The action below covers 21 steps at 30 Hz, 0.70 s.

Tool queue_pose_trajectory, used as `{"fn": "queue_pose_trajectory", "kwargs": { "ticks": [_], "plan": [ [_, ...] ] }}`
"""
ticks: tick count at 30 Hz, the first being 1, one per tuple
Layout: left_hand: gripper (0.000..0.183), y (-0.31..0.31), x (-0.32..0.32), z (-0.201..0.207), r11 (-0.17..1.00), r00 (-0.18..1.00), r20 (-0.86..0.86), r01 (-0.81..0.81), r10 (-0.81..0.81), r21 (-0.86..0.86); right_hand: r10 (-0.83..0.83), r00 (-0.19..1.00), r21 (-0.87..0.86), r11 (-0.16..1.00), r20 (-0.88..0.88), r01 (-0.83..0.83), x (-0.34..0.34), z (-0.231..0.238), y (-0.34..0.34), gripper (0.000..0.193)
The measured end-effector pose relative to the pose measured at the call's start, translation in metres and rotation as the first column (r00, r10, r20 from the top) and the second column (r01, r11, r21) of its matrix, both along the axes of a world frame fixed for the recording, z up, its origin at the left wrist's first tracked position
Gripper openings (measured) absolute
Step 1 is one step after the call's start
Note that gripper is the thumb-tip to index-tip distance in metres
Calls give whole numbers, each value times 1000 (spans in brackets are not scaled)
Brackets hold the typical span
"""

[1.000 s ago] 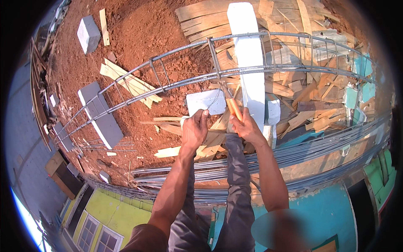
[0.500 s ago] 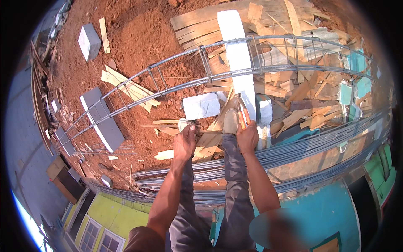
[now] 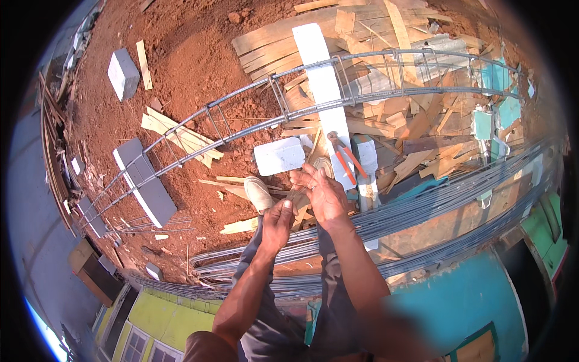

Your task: The person secures rebar intersections by hand using wire and pliers.

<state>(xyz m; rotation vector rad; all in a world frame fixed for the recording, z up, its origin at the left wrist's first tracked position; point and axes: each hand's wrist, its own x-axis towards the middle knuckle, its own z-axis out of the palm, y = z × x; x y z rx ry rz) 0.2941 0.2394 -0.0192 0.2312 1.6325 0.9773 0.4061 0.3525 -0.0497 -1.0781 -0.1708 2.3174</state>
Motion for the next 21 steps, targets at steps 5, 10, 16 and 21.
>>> {"fn": "queue_pose_trajectory", "kwargs": {
  "ticks": [5, 10, 16, 21],
  "plan": [
    [42, 10, -4, 16, 958, 840, 460, -266, 286, -110, -89, 993, -103, 990, 83, 97, -19, 30, 18, 40],
    [33, 7, -23, 36, 932, 712, 606, -321, 354, -168, -95, 952, 69, 994, 289, 79, -34, 46, 22, 28],
    [29, 2, -80, 75, 960, 785, 618, 207, -47, -189, -113, 859, 184, 983, 499, 23, -48, 97, 18, 22],
    [32, 19, -111, 108, 920, 703, 680, 377, -211, -104, -114, 876, 242, 970, 468, -3, -82, 158, 20, 26]
  ]
}}
